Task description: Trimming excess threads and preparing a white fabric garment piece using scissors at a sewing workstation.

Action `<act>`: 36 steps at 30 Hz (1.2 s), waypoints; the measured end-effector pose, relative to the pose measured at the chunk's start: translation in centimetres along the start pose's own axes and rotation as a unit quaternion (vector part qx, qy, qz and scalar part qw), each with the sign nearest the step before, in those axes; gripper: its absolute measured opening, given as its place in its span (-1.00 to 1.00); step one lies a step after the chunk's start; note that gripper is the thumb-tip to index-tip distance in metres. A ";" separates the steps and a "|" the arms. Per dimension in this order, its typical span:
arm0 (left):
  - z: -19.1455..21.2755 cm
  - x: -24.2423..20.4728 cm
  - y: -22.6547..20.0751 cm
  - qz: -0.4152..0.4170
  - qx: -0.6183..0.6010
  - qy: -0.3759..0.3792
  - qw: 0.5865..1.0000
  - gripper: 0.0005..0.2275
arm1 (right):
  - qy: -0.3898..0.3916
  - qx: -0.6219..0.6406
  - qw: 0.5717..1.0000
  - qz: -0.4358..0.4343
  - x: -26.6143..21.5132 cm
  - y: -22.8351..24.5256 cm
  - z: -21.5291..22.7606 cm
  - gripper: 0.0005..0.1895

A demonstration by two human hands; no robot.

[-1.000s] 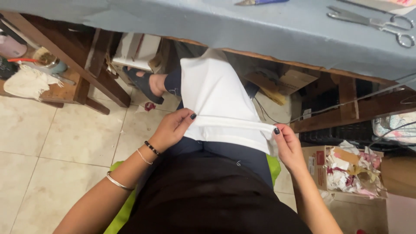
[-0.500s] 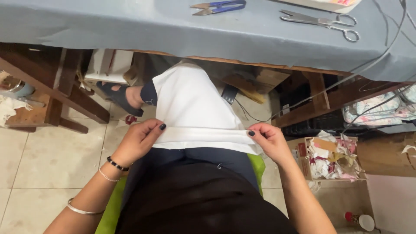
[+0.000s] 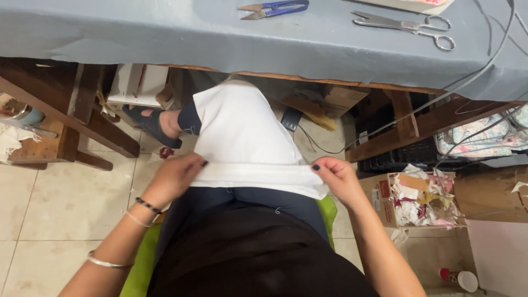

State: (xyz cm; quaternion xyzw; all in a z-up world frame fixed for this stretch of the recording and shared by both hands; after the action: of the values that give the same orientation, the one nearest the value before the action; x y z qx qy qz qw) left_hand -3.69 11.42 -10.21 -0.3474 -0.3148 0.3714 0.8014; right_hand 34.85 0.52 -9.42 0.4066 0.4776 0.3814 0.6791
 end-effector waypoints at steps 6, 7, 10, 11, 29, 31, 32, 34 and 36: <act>-4.3 5.1 -10.0 -0.159 0.038 0.075 0.984 -0.79 | 0.074 -0.033 0.996 0.026 -1.0 3.0 -1.9 -0.80; -6.1 5.6 -11.6 -0.186 -0.050 0.109 0.975 -0.74 | 0.083 -0.045 0.995 0.035 -1.1 3.0 -2.0 -0.81; -10.1 6.4 -13.5 -0.160 -0.150 0.177 0.959 -0.74 | 0.086 -0.050 0.994 0.048 -2.1 4.2 -2.1 -0.85; -11.4 6.7 -13.4 -0.109 -0.161 0.216 0.957 -0.79 | 0.075 -0.039 0.995 0.051 -2.6 4.8 -2.0 -0.85; -14.0 4.4 -11.7 0.007 -0.316 0.160 0.935 -0.82 | -0.098 -0.154 0.945 0.270 -6.1 3.2 -1.7 -0.84; -14.0 4.4 -11.6 0.006 -0.315 0.156 0.936 -0.82 | -0.104 -0.168 0.938 0.283 -6.4 3.8 -1.6 -0.86; -14.0 4.4 -11.5 0.005 -0.315 0.152 0.937 -0.82 | -0.111 -0.183 0.931 0.296 -6.5 4.2 -1.5 -0.88; -14.0 4.3 -11.4 0.006 -0.315 0.149 0.937 -0.82 | -0.119 -0.185 0.927 0.304 -6.9 4.9 -1.4 -0.89; -14.0 4.3 -11.5 0.006 -0.315 0.146 0.938 -0.83 | -0.129 -0.189 0.922 0.312 -7.2 5.1 -1.1 -0.91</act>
State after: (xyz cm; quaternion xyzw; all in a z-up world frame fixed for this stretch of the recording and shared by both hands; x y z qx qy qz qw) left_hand 13.55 4.85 -7.89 -0.6344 -0.2928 0.2037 0.6858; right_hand 31.24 -3.88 -2.49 0.4449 0.1541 0.6016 0.6453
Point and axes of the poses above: each hand's wrist, its own x-axis towards the middle knuckle, its own z-axis out of the back of the hand, y = z × x, the point moved 5 cm from there along x, towards the middle knuckle, and after that the axes turned 15 degrees about -z, right-handed, at the moved point
